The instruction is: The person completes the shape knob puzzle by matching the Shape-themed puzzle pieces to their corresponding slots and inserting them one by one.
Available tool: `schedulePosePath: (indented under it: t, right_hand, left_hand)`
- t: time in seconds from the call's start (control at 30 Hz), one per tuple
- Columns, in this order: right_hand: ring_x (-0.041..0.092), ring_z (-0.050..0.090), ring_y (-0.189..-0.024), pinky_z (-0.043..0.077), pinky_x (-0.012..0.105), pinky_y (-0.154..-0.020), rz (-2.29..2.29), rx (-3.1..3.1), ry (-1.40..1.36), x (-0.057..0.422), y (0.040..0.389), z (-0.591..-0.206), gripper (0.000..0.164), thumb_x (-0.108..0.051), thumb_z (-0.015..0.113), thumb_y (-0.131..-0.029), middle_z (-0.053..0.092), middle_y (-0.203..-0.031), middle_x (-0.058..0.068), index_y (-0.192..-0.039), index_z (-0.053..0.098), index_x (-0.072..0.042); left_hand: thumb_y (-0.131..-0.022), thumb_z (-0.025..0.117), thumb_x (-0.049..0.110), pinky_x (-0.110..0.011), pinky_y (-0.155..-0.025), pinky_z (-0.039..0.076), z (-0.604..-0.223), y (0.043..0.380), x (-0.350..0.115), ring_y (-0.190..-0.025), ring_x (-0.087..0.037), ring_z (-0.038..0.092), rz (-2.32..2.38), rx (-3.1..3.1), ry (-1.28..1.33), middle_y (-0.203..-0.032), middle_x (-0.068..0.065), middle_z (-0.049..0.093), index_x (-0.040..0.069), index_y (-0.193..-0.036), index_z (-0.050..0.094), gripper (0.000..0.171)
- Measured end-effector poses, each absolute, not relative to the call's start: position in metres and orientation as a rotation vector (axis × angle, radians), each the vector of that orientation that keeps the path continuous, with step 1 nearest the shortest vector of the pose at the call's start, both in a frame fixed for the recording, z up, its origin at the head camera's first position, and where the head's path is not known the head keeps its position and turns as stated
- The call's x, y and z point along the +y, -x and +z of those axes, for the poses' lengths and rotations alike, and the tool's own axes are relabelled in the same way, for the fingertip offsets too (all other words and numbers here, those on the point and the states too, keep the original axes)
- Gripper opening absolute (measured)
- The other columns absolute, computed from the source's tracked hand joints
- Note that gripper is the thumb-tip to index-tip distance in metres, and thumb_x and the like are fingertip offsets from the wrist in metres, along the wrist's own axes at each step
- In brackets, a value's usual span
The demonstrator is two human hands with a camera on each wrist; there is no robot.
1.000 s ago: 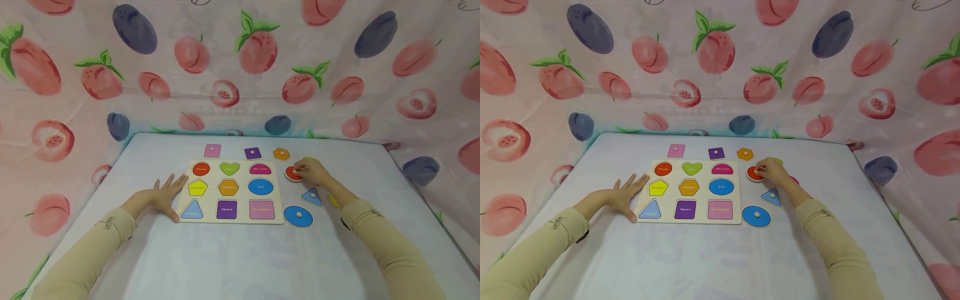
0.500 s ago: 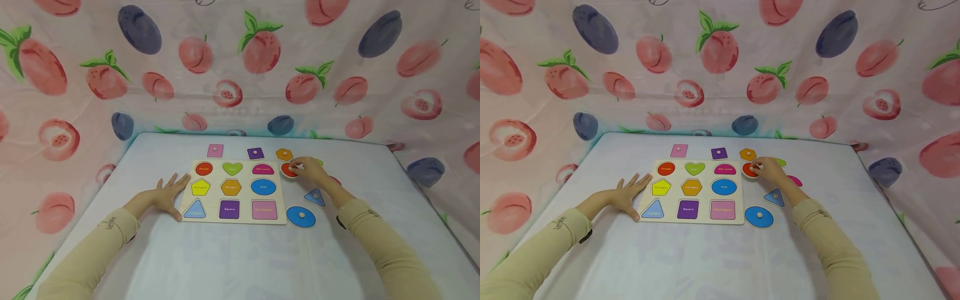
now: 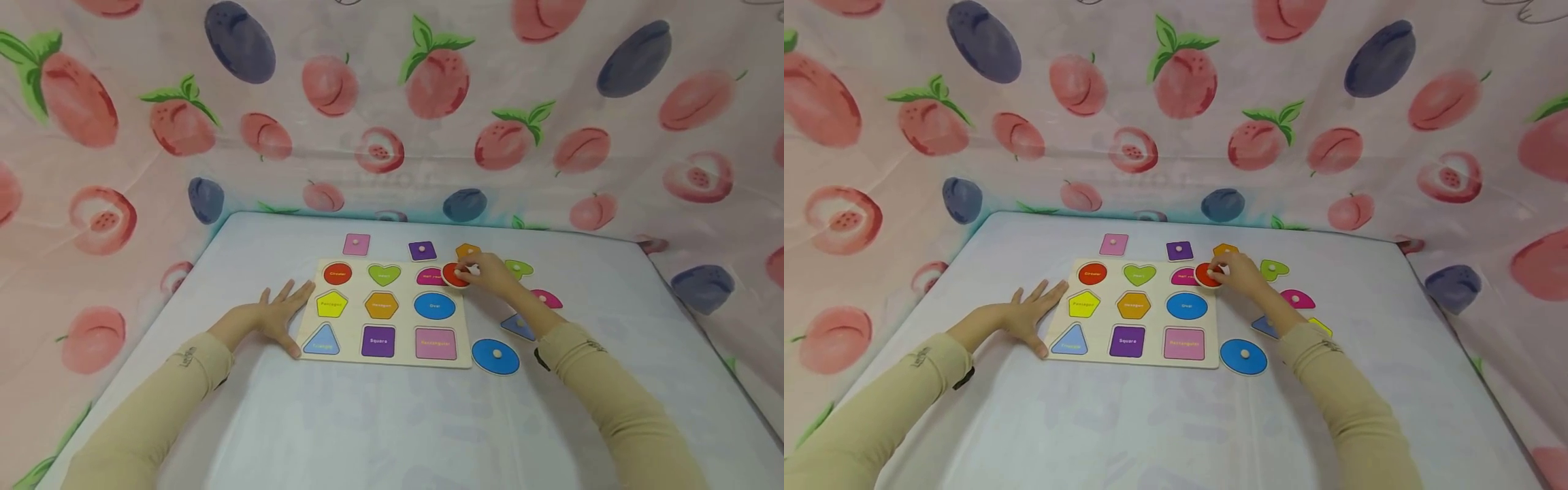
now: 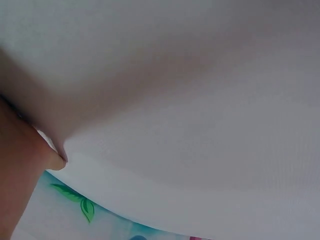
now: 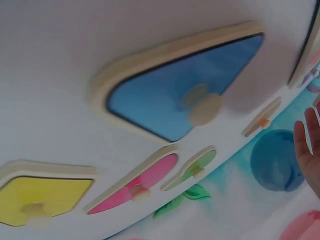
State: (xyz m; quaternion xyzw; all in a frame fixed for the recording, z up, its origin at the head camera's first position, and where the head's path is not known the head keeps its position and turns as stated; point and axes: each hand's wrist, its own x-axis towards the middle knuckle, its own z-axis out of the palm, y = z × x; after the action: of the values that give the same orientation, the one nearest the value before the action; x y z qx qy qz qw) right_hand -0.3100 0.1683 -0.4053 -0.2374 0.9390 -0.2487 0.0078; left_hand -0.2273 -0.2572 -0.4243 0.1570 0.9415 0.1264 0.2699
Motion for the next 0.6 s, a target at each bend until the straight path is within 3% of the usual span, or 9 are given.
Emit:
schedulePosePath:
  t: [0.6]
  right_hand:
    - [0.033, 0.057, -0.114, 0.048, 0.047, -0.097, -0.8, 2.881, 0.827, 0.112, 0.322, -0.401, 0.02, -0.018, 0.065, -0.089, 0.066, -0.117, 0.017, -0.103, 0.069, -0.004]
  left_hand:
    - [-0.059, 0.082, 0.055, -0.07, -0.106, -0.013, -0.421, 0.231, -0.253, -0.142, -0.04, -0.021, 0.209, 2.503, -0.381, -0.158, -0.011, -0.017, 0.01, -0.15, -0.011, 0.138]
